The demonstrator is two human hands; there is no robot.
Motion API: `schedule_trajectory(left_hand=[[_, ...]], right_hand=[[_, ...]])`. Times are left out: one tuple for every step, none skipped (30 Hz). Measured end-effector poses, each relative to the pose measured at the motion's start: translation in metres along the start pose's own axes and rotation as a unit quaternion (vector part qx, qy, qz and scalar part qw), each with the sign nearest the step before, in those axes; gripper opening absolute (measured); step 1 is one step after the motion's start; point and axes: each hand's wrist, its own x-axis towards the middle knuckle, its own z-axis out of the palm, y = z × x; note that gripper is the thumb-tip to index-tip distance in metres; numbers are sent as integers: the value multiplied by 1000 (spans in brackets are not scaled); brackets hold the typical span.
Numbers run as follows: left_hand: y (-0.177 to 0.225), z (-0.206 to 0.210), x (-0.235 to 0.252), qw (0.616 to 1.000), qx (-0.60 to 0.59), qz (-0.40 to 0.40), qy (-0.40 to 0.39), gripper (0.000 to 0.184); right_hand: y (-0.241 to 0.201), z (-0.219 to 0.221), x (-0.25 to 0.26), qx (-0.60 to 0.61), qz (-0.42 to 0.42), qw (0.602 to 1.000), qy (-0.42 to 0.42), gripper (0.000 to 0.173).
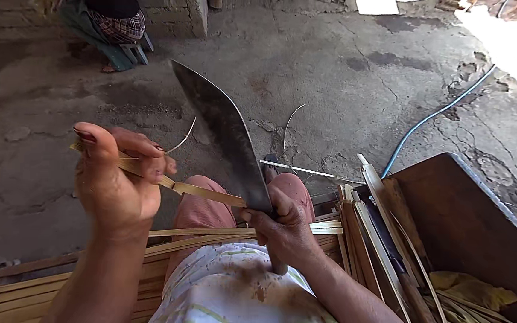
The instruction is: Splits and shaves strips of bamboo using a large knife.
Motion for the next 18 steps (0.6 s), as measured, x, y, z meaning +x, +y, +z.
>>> schedule_trajectory(left_hand=[[1, -8, 4, 1000, 1, -4, 8, 56], [2, -15, 9, 1000, -3, -10, 16, 58], [2, -20, 13, 1000, -8, -17, 24, 61], [1, -20, 15, 999, -3, -20, 25, 61], [-2, -14, 15, 1000, 15, -11, 15, 57], [-5, -4, 14, 999, 39, 12, -10, 48], [-8, 7, 14, 995, 71, 43, -47, 34], [-13, 18, 17, 988, 103, 84, -84, 22], [-19, 29, 22, 978, 122, 122, -119, 20], [-26, 38, 31, 971, 121, 150, -143, 25], [-35, 46, 41, 970, 100, 161, -155, 29], [-44, 54, 51, 972, 69, 158, -159, 30], [-52, 63, 61, 975, 36, 148, -164, 28], [-60, 73, 69, 976, 9, 134, -169, 26], [-67, 83, 76, 977, -14, 117, -175, 25], [-75, 93, 82, 977, -37, 98, -186, 24], [-83, 102, 88, 975, -60, 74, -199, 24], [-91, 109, 94, 974, -79, 43, -210, 25]], right_hand=[[5, -8, -2, -5, 21, 1000, 17, 4], [9, -16, -4, -12, 42, 998, 34, 4], [11, -23, -4, -17, 62, 997, 51, 4], [11, -27, -3, -17, 77, 995, 62, 5], [9, -27, 0, -17, 85, 994, 66, 5], [6, -26, 5, -24, 88, 994, 64, 4], [0, -25, 10, -40, 87, 994, 58, 4], [-7, -25, 17, -61, 91, 993, 51, 5], [-16, -28, 23, -80, 101, 991, 45, 10], [-24, -32, 30, -98, 120, 987, 37, 17], [-29, -36, 37, -105, 142, 984, 36, 25], [-32, -39, 43, -122, 163, 978, 37, 30], [-32, -41, 50, -160, 179, 970, 38, 32], [-29, -42, 58, -221, 188, 956, 35, 30], [-24, -44, 66, -299, 194, 934, 25, 29], [-17, -45, 75, -376, 197, 905, 11, 29], [-10, -46, 85, -437, 202, 876, -2, 27], [-1, -47, 95, -482, 208, 851, -11, 24]])
